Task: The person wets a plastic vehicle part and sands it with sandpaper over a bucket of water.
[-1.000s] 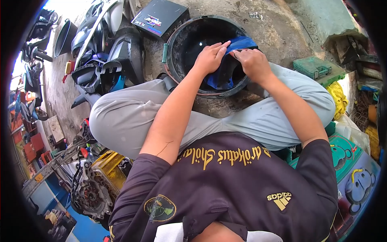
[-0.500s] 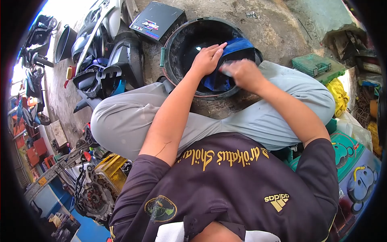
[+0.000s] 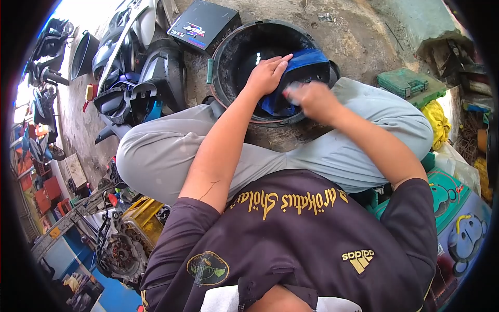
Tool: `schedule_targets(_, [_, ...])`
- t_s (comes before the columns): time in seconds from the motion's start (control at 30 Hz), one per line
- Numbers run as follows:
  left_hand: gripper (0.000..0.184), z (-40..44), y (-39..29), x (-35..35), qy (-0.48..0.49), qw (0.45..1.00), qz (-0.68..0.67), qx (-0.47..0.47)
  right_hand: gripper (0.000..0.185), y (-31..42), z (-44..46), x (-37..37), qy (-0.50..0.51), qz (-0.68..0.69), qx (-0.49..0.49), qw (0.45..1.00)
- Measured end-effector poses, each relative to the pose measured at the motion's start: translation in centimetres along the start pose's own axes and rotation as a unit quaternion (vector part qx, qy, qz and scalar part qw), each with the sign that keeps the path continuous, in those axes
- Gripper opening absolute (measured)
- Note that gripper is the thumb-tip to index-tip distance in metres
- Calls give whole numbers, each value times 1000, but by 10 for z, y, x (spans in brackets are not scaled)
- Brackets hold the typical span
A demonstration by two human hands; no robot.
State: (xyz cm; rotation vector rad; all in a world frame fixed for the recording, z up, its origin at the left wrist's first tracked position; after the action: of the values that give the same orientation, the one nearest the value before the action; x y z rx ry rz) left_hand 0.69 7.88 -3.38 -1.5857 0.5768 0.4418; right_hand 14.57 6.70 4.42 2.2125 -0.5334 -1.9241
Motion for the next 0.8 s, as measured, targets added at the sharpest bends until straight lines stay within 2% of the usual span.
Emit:
schedule_targets(0.03, [44,0,2,1,-4,1000,-1,5,26,13,-1,15,18,31,-56,998])
schedule_targets(0.07, [44,1,5,1,-8,1000,-2,9,26,20,-2,23,-5,20,-93,995])
schedule_targets(0.13, [44,1,7,2,-2,1000,-17,5,24,12,2,6,5,28,-99,995])
schedule_targets(0.2, [44,1,5,2,6,1000,-16,-15,21,-18,8,-11,-4,-68,-38,997])
schedule_targets(0.27, [44,-1,4,1,4,1000,-6,-28,22,-26,7,-17,-31,-70,-24,997])
schedule_targets(0.37, [45,1,6,1,3,1000,5,-19,26,25,-3,20,8,-35,-116,993])
schedule_targets(0.4, [45,3,6,0,2,1000,5,-15,27,40,-2,18,-11,-5,-161,987])
schedule_targets(0.47, [44,2,9,3,5,1000,4,-11,25,20,1,2,-23,-16,-141,990])
schedule_targets(0.53, [44,-2,1,-1,-3,1000,15,-3,20,-21,10,-22,-33,-55,-16,998])
schedule_targets(0.6, [44,3,3,-1,3,1000,6,0,25,-13,10,-18,-16,-71,-18,997])
schedule_targets(0.7, [44,1,3,-1,4,1000,10,3,13,48,-8,18,-27,-56,-171,983])
schedule_targets(0.8, [44,0,7,1,0,1000,4,-9,16,13,6,-1,-13,-87,-97,991])
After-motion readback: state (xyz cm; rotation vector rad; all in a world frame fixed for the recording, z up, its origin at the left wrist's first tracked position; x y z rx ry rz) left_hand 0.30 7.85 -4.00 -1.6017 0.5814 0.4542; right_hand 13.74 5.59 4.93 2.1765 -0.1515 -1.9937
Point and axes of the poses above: each hand's wrist, its own z-axis towards the middle knuckle, its own x-axis out of the palm, y = z × x, the point moved 9 cm from there along z, towards the middle knuckle, and after that the axes turned 15 degrees about y, right-handed, at the moved point
